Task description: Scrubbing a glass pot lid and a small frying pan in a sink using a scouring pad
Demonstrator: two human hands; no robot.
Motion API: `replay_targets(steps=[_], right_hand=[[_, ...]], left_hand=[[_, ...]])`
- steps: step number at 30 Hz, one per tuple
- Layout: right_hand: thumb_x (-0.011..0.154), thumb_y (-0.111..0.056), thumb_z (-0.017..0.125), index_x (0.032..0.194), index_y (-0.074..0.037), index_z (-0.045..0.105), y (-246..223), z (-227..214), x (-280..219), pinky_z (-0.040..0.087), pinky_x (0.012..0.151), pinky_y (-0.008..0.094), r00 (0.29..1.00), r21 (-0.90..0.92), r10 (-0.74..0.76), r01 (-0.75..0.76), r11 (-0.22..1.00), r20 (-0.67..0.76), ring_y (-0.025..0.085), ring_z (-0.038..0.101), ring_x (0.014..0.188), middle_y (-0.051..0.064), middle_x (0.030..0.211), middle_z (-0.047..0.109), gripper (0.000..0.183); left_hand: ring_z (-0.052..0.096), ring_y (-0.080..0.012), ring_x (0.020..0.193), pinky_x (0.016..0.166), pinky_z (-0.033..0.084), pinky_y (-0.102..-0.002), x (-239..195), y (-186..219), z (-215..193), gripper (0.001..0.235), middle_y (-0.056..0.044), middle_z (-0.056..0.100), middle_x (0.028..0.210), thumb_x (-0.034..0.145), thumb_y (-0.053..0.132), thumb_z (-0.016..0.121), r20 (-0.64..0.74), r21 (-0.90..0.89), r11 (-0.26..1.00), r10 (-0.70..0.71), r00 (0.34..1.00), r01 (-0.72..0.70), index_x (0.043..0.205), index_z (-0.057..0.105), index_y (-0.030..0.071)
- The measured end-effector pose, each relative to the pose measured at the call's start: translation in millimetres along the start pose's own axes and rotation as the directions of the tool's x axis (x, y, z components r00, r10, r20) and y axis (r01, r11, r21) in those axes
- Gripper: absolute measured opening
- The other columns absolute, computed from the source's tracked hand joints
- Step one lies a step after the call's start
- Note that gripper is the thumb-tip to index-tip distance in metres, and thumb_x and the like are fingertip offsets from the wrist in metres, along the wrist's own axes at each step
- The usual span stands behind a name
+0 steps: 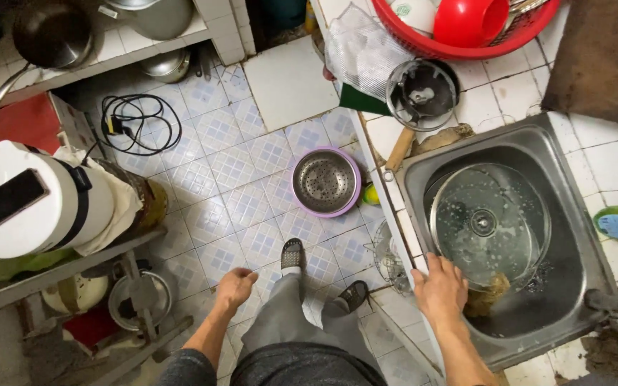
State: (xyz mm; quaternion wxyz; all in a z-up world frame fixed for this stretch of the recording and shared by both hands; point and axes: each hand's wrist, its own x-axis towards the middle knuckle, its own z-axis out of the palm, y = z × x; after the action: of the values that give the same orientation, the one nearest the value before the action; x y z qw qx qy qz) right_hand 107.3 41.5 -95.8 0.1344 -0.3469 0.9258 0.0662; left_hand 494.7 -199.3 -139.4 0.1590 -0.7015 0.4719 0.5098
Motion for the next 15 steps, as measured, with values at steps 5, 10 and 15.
replay_targets(steps=[5, 10, 15], right_hand=[[0.091, -0.049, 0.060, 0.140, -0.026, 0.061, -1, 22, -3, 0.043, 0.098, 0.044, 0.998, -0.106, 0.034, -0.039, 0.994, -0.048, 0.024, 0.059, 0.122, -0.002, 0.135, 0.066, 0.054], [0.086, -0.039, 0.069, 0.133, -0.021, 0.067, -3, 27, 1, 0.050, 0.093, 0.046, 0.994, -0.052, 0.052, -0.057, 0.997, -0.092, 0.027, 0.063, 0.116, -0.002, 0.130, 0.070, 0.051], [0.087, -0.034, 0.066, 0.133, -0.015, 0.066, 3, 41, 3, 0.054, 0.081, 0.043, 0.990, -0.038, -0.022, 0.017, 0.999, -0.139, 0.033, 0.061, 0.099, 0.007, 0.111, 0.072, 0.050]], left_hand=[[0.062, -0.0279, 0.126, 0.110, 0.044, -0.041, -1, 39, -9, 0.048, -0.012, 0.069, 0.134, 0.088, 0.037, 0.063, 0.073, -0.165, 0.984, 0.076, 0.994, -0.063, 0.128, 0.069, 0.010], [0.074, -0.0226, 0.089, 0.085, 0.052, -0.036, 16, 78, 0, 0.051, -0.011, 0.077, 0.102, 0.082, 0.042, 0.065, 0.062, -0.299, 0.942, 0.176, 0.982, -0.150, 0.119, 0.072, 0.008], [0.074, -0.0198, 0.081, 0.082, 0.056, -0.032, -26, 176, 8, 0.036, -0.008, 0.077, 0.100, 0.090, 0.037, 0.064, -0.047, -0.436, 0.803, 0.430, 0.901, -0.406, 0.109, 0.072, 0.007]])
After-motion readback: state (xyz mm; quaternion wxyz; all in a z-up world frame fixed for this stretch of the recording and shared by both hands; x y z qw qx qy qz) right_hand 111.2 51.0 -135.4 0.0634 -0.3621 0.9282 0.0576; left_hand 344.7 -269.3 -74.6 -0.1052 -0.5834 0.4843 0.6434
